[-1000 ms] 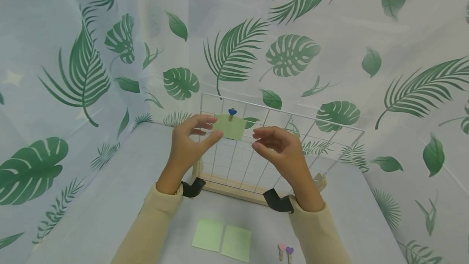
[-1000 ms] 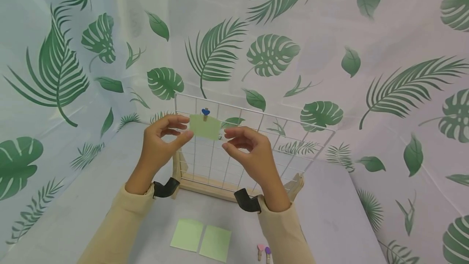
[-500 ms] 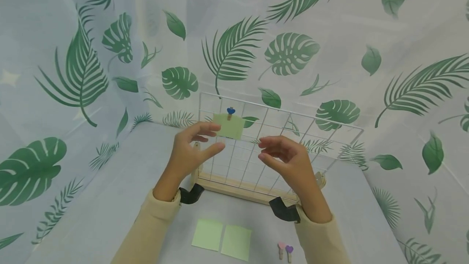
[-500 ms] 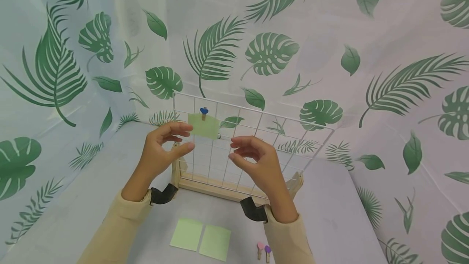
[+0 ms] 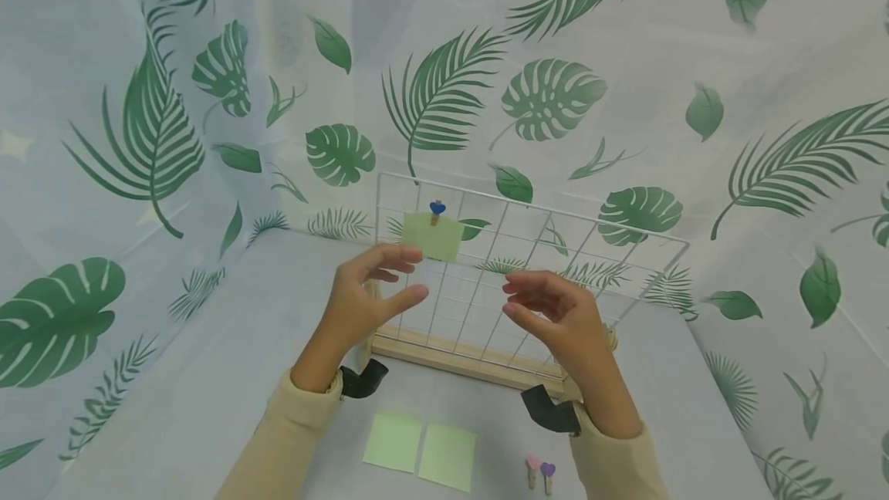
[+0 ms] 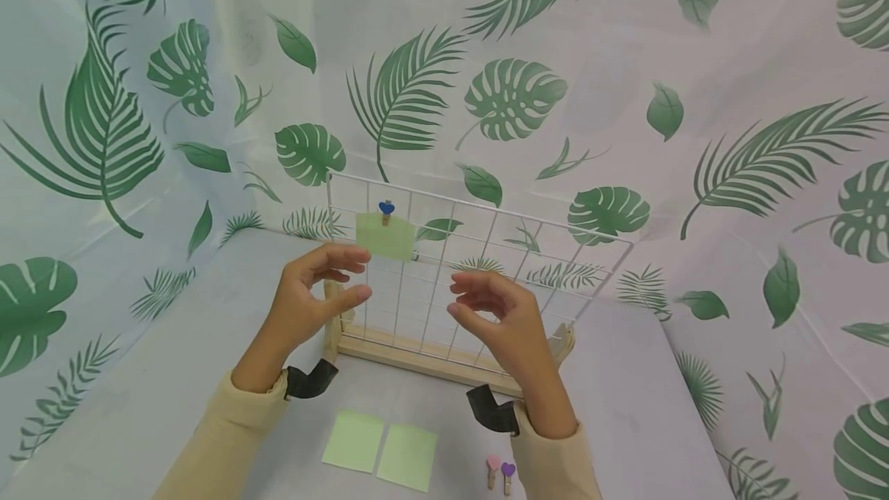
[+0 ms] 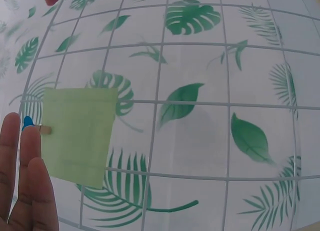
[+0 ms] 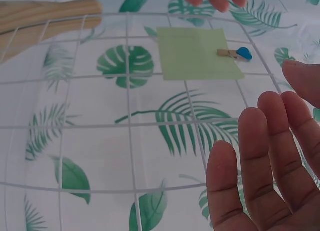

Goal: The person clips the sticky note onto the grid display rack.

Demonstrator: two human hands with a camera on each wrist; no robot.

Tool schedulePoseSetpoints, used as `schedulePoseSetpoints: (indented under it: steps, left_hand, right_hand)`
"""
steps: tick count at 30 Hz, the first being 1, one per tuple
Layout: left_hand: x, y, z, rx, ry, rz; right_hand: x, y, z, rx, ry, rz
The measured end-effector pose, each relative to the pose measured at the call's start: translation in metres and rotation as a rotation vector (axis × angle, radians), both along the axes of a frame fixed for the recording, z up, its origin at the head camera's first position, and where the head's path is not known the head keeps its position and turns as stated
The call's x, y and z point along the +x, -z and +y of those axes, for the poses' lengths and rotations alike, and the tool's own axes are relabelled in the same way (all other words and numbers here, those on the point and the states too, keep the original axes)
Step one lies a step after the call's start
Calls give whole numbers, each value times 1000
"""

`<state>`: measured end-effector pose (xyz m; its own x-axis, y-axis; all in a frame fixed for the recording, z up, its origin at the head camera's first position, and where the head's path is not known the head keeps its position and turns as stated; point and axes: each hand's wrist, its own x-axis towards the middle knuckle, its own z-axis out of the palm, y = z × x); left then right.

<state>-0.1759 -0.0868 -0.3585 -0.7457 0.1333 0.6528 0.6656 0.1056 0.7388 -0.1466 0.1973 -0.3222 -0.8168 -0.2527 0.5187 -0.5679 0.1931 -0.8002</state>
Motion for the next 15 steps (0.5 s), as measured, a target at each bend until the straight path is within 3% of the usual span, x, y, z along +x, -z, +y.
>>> schedulePoseSetpoints:
  steps: [15]
  left_hand:
    - [9,16,0,-20,29,-5]
  right_hand:
    - [11,12,16,44,72,-54]
